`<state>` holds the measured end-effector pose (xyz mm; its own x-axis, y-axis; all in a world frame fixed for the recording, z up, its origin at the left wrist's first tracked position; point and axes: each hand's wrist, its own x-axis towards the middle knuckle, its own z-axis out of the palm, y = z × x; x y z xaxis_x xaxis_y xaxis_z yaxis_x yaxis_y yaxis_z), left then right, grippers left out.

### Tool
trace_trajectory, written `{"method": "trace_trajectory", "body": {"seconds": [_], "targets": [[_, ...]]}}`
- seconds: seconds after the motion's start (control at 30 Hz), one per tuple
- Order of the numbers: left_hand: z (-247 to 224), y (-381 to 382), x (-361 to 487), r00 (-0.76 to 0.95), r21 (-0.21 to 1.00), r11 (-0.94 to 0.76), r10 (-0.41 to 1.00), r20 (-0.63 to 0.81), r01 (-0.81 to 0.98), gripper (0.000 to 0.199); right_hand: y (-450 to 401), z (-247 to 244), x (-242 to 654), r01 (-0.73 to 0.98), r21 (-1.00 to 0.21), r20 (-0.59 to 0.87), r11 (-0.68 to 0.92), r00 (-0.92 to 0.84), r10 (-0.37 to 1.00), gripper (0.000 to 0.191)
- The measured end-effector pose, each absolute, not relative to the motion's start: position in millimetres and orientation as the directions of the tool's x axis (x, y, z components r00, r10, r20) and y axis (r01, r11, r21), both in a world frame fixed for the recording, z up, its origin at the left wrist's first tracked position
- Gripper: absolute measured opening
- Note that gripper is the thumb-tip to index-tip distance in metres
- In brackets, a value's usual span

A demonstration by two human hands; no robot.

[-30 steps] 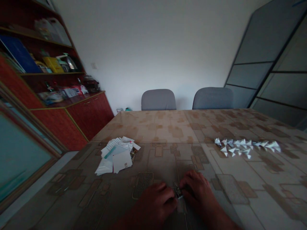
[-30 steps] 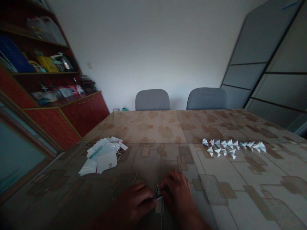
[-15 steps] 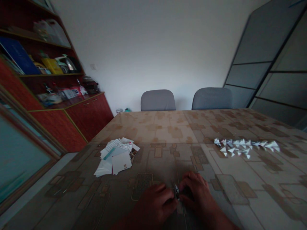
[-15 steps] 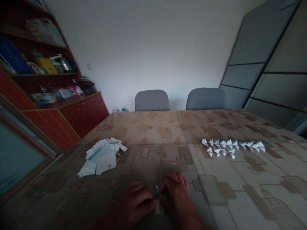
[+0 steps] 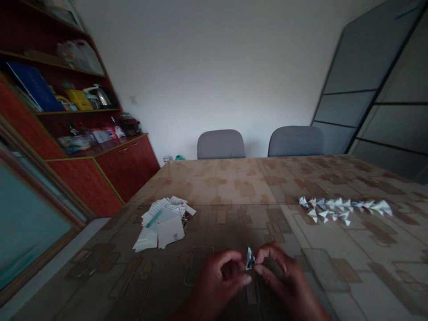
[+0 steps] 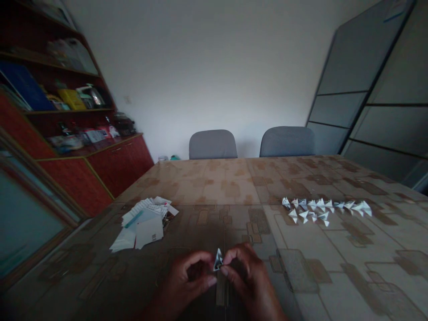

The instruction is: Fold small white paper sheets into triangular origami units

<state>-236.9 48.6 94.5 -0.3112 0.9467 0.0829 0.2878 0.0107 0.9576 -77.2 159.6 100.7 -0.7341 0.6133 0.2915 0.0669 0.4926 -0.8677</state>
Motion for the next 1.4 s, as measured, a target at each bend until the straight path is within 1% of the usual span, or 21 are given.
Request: {"method": "trace_trajectory", "body": {"seconds": [0.1,0.2,0.27,0.33,0.4,0.5,0.57,0.63,0.73,0.8,0.87,0.97,1.07,1.2,1.33,1.4], "targets": [[98,54,-230,-0.325,0.959,-0.057,0.934,0.149,0.276,0.017,158,101,-77,0.039,-0.845,0.345,0.534,-0.722,0.6,0.008],[102,56,-226,-0.346,0.97,-0.067,0.926,0.148,0.235,0.019,157,103,-76,0.01,-0.84,0.387,0.543,-0.689,0.612,0.003],[106,55,-226,-0.352,0.977,-0.056,0.927,0.127,0.207,0.019,157,104,-75,0.005,-0.844,0.384,0.536,-0.692,0.611,0.004],[110,55,-226,-0.35,0.975,-0.049,0.929,0.123,0.215,0.019,157,105,-73,0.018,-0.84,0.365,0.542,-0.721,0.589,0.009],[115,54,-226,-0.348,0.966,-0.055,0.927,0.143,0.252,0.019,157,105,-72,0.031,-0.838,0.342,0.545,-0.749,0.568,0.016],[122,54,-225,-0.346,0.947,-0.083,0.918,0.194,0.312,0.019,158,105,-72,0.025,-0.853,0.312,0.522,-0.776,0.548,0.018],[124,54,-225,-0.336,0.944,-0.09,0.92,0.201,0.318,0.02,158,105,-72,0.019,-0.859,0.304,0.512,-0.786,0.539,0.019],[123,57,-223,-0.32,0.959,-0.074,0.933,0.163,0.273,0.022,158,106,-71,0.016,-0.865,0.3,0.502,-0.784,0.543,0.02],[117,62,-220,-0.312,0.988,-0.054,0.945,0.098,0.146,0.023,158,109,-70,0.004,-0.879,0.298,0.477,-0.776,0.556,0.021],[112,65,-217,-0.314,0.995,-0.073,0.945,0.089,0.063,0.025,158,112,-69,0.005,-0.882,0.296,0.471,-0.77,0.565,0.021],[109,67,-215,-0.326,0.996,-0.089,0.941,0.092,0.024,0.026,157,115,-68,0.021,-0.875,0.297,0.484,-0.765,0.571,0.022],[105,64,-215,-0.37,0.992,-0.098,0.921,0.119,0.075,0.023,152,117,-69,0.038,-0.858,0.3,0.512,-0.771,0.562,0.022],[102,60,-217,-0.389,0.984,-0.109,0.908,0.157,0.143,0.021,149,116,-69,0.058,-0.866,0.271,0.497,-0.78,0.563,0.023],[101,59,-219,-0.41,0.982,-0.111,0.897,0.165,0.153,0.021,151,106,-69,0.069,-0.891,0.229,0.448,-0.784,0.576,0.02],[105,59,-219,-0.424,0.98,-0.091,0.891,0.161,0.18,0.022,153,100,-70,0.093,-0.879,0.232,0.468,-0.773,0.59,0.021],[106,58,-218,-0.406,0.985,-0.087,0.903,0.141,0.147,0.023,152,102,-70,0.101,-0.875,0.227,0.473,-0.778,0.586,0.024]]}}
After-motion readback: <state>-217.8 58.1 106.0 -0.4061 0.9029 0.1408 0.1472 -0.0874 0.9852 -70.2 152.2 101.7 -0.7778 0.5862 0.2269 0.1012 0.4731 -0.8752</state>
